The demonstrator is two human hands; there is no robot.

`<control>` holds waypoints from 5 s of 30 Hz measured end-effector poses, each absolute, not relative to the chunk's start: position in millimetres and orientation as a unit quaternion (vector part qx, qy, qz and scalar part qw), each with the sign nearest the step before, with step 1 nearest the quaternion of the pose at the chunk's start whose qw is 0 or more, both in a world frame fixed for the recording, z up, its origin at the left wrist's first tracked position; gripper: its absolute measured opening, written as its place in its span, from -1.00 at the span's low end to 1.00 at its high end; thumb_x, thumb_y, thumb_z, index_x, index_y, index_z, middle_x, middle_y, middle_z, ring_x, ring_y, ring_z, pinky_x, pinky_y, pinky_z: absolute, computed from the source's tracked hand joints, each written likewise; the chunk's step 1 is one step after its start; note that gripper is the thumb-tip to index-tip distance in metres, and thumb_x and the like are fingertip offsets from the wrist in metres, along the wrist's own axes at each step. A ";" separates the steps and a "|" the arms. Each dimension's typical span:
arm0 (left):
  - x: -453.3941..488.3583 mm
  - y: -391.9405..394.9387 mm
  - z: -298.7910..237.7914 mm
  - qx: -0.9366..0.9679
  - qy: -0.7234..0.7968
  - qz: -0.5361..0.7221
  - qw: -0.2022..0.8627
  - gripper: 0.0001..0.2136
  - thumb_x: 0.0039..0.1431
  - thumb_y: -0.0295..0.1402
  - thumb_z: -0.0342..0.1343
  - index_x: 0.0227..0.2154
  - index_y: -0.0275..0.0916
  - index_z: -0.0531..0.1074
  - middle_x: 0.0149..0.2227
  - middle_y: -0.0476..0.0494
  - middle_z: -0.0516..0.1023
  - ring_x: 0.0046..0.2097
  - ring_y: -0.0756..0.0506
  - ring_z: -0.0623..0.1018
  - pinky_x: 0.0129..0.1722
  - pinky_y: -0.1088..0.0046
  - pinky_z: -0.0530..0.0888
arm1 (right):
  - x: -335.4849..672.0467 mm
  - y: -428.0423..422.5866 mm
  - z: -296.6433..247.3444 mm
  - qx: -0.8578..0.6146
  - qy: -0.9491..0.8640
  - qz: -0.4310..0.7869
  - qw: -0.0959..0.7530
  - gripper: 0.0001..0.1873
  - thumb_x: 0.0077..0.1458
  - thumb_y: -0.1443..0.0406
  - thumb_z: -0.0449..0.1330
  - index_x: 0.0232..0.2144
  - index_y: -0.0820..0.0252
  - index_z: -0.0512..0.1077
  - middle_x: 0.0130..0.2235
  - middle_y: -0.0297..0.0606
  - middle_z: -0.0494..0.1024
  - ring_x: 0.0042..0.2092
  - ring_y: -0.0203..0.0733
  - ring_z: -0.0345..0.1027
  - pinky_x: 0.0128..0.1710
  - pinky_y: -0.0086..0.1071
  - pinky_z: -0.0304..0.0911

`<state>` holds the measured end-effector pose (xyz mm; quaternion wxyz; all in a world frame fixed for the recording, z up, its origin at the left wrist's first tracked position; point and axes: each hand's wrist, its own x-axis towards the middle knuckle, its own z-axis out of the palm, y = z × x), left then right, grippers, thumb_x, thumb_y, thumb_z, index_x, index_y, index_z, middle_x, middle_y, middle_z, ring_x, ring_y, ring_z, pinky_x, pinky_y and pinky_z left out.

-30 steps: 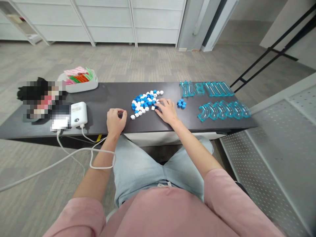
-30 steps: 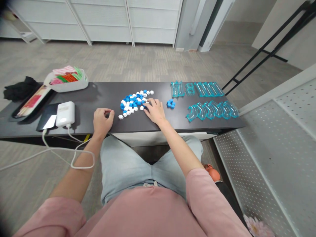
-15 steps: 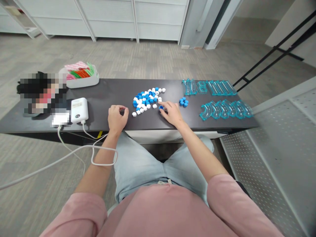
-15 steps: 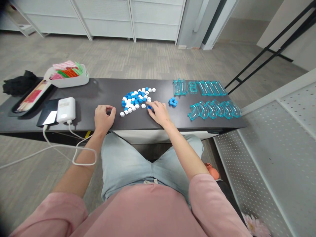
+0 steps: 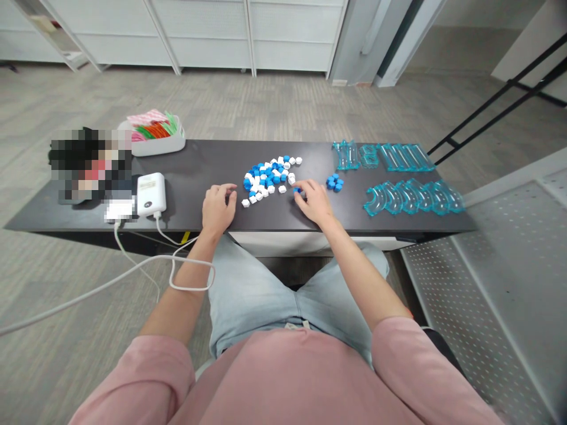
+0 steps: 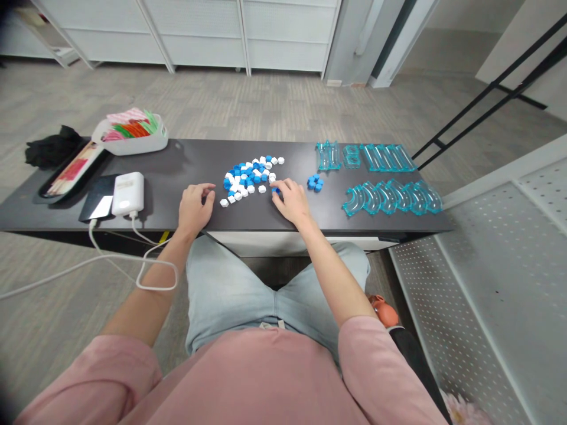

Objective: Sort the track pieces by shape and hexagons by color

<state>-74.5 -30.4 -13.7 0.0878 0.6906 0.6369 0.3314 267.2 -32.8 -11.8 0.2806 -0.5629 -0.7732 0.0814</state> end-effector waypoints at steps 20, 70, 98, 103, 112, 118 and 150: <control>-69.2 -9.2 -6.1 0.717 0.597 0.335 0.130 -0.97 0.43 -0.40 0.31 -0.14 -0.14 0.59 -0.01 -0.21 0.70 -0.07 -0.22 0.69 0.09 0.18 0.63 | 273.1 -23.4 -22.6 -0.565 -0.755 0.083 0.321 -0.79 0.49 0.12 0.29 0.04 0.04 0.60 0.13 0.01 0.73 0.14 0.28 0.56 0.28 0.14 0.43; -78.5 -2.1 -19.7 0.841 0.448 0.297 0.068 -0.69 0.65 -0.33 0.16 0.03 -0.01 0.86 0.17 -0.30 0.59 0.06 -0.26 0.54 0.26 -0.02 0.54 | 298.3 -19.4 -30.2 -0.541 -0.741 0.131 0.374 -0.82 0.49 0.21 0.26 0.03 0.05 0.63 0.16 0.03 0.62 -0.13 0.09 0.58 0.11 0.08 0.59; 1.4 -61.3 1.9 0.861 0.434 0.261 0.041 -0.73 0.68 -0.30 0.14 0.16 -0.06 0.74 0.20 -0.30 0.79 0.32 -0.38 0.63 0.35 -0.11 0.35 | 295.9 -19.0 -25.3 -0.498 -0.806 0.035 0.318 -0.73 0.60 0.14 0.25 0.05 -0.02 0.76 0.12 -0.03 0.72 0.18 0.27 0.54 0.32 0.20 0.42; 25.2 -61.4 3.4 0.856 0.452 0.243 0.065 -0.66 0.62 -0.29 0.22 0.32 -0.06 0.69 0.34 -0.34 0.73 0.41 -0.43 0.56 0.39 -0.19 0.31 | 294.3 -21.7 -21.6 -0.509 -0.800 0.033 0.317 -0.73 0.62 0.16 0.23 0.04 0.01 0.76 0.11 -0.04 0.75 0.19 0.25 0.56 0.29 0.14 0.41; -49.8 -40.0 1.2 0.751 0.575 0.320 0.054 -0.66 0.60 -0.29 0.11 0.26 -0.06 0.67 0.34 -0.38 0.70 0.39 -0.50 0.52 0.38 -0.22 0.34 | 291.4 -25.5 -19.4 -0.496 -0.816 0.056 0.293 -0.72 0.60 0.14 0.26 0.08 -0.02 0.78 0.15 -0.06 0.79 0.23 0.21 0.62 0.22 0.10 0.43; -55.5 -47.5 -5.2 0.761 0.569 0.307 0.064 -0.66 0.59 -0.32 0.06 0.19 -0.05 0.70 0.31 -0.33 0.74 0.39 -0.46 0.53 0.39 -0.21 0.34 | 291.0 -28.2 -16.9 -0.477 -0.832 0.068 0.273 -0.68 0.61 0.08 0.28 0.17 -0.05 0.79 0.22 -0.06 0.79 0.28 0.25 0.60 0.29 0.15 0.43; 17.9 -113.1 -6.7 0.831 0.486 0.258 0.081 -0.52 0.57 -0.22 0.25 0.47 0.05 0.63 0.46 -0.28 0.70 0.48 -0.55 0.54 0.43 -0.39 0.29 | 276.4 -63.0 -15.1 -0.499 -0.819 0.038 0.281 -0.67 0.63 0.12 0.27 0.24 -0.04 0.75 0.21 0.00 0.67 0.19 0.21 0.52 0.26 0.11 0.41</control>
